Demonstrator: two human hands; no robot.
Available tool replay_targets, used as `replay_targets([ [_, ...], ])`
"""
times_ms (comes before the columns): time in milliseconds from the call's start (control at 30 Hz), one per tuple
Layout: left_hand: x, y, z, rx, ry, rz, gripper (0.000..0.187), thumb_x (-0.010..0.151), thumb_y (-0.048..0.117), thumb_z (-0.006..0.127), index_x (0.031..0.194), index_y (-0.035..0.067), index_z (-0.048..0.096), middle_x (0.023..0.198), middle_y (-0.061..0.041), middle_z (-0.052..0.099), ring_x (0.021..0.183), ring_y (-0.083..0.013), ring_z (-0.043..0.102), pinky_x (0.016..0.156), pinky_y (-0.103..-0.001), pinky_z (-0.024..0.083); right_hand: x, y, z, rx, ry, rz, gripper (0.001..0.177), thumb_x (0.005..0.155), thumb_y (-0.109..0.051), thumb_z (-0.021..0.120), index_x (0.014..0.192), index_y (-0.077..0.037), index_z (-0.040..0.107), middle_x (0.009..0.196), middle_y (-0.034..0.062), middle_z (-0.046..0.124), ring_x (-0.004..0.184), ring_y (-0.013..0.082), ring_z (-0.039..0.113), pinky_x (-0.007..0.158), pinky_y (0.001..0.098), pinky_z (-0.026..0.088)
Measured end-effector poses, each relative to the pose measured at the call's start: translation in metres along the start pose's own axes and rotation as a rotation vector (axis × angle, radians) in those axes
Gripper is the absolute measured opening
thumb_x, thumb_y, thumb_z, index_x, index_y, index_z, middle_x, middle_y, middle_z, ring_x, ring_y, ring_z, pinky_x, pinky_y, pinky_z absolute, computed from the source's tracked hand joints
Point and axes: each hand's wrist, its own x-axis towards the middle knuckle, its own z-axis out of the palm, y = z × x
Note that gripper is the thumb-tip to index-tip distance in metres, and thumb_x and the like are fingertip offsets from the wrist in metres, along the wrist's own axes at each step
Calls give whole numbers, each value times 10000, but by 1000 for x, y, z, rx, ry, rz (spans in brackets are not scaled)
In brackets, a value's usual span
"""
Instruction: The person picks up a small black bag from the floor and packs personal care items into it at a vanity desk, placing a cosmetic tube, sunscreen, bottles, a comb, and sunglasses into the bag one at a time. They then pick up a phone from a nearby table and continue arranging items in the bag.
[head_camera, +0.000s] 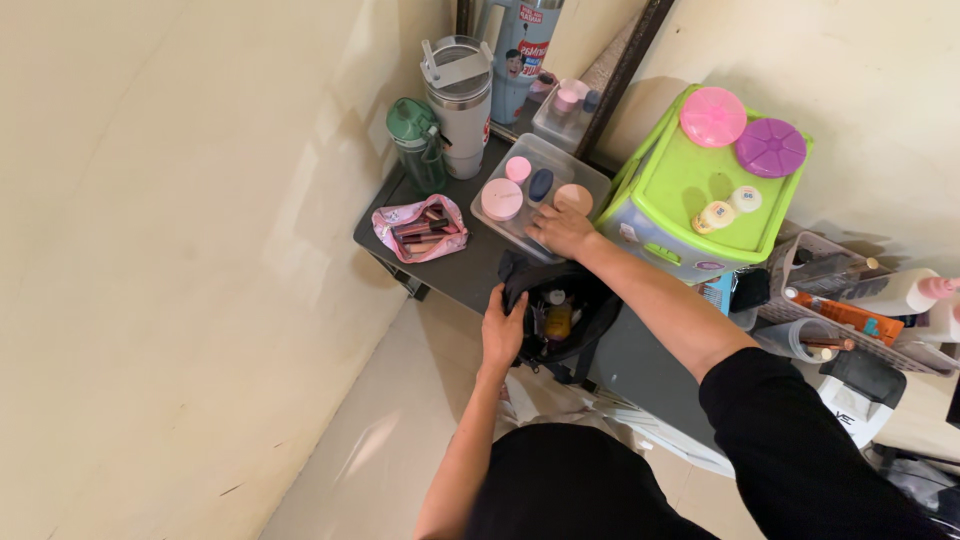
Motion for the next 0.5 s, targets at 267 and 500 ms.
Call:
replay_targets([
  [267,-4,2,-1,-50,-16,16,499,940,317,669,1340,36,569,1096,-219,742,1023,-320,728,892,-370,536,-4,-6,-24,-58,-60,6,322,935,-184,542,1228,-231,666,1270,16,644,1293,207,510,1041,443,373],
  [500,0,-10,2,5,9,66,534,937,319,694,1351,15,552,1133,-231,722,1060,-310,715,913,-367,526,-12,-1,-32,-58,96,-11,250,833,-178,594,1036,-204,737,1238,26,658,1231,239,538,1012,440,411],
])
